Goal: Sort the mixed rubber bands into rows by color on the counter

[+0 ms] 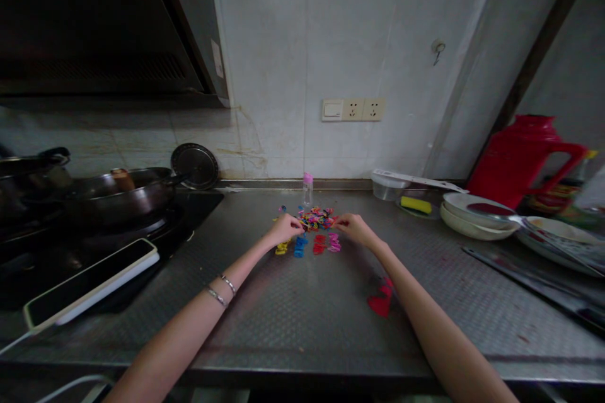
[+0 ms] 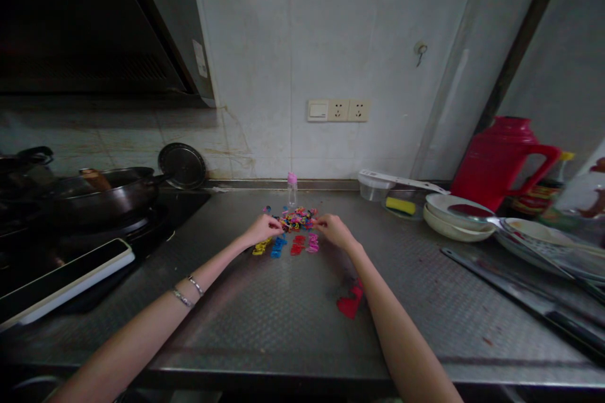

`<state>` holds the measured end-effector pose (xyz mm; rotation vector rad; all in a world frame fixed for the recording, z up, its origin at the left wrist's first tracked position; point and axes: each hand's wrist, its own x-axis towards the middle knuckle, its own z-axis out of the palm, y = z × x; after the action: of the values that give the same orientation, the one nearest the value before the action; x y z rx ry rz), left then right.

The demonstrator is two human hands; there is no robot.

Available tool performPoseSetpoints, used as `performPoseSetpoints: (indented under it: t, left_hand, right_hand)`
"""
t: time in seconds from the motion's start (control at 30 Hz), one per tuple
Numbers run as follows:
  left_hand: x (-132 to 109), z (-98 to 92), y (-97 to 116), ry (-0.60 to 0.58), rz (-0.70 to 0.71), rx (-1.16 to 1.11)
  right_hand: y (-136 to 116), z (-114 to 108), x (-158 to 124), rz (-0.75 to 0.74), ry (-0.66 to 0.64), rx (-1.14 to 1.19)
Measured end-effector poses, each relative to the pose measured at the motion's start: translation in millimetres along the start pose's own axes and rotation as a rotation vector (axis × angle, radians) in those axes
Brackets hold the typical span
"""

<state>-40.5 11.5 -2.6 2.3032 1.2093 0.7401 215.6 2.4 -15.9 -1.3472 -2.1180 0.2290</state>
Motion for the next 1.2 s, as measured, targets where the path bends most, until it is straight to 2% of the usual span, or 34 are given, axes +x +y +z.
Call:
performPoseSetpoints:
  t: [0.13, 0.3, 0.53, 0.77, 0.97, 1.2]
  left_hand:
    - [-1.5, -2.2, 0.9, -0.058, 0.005, 0.117]
    - [-3.9, -13.9, 1.3, -0.146, -0.025, 0.197]
    - [-4.0, -24.2, 3.7, -0.146, 0.057, 0.158]
    - [-10.3, -22.7, 21.9, -0.273, 0.090, 0.140]
    - [-11.6, -19.7, 23.4, -0.260, 0.090, 0.150]
    - [-7.1, -20.7, 10.1, -0.251, 0.111, 0.117]
  right_hand:
    - [4.1, 0.1, -1.1, 0.004, -0.027, 0.033]
    - [5.3, -1.1, -1.3, 0.026, -0.084, 0.025]
    - [4.8, -1.3, -1.7, 0.043, -0.150, 0.011]
    - [6.6, -2.1, -1.5, 0.053, -0.137, 0.043]
    - [5.9, -1.5, -1.9, 0.058, -0.113, 0.035]
    - [9.6, -0.8, -1.7, 0.053, -0.090, 0.015]
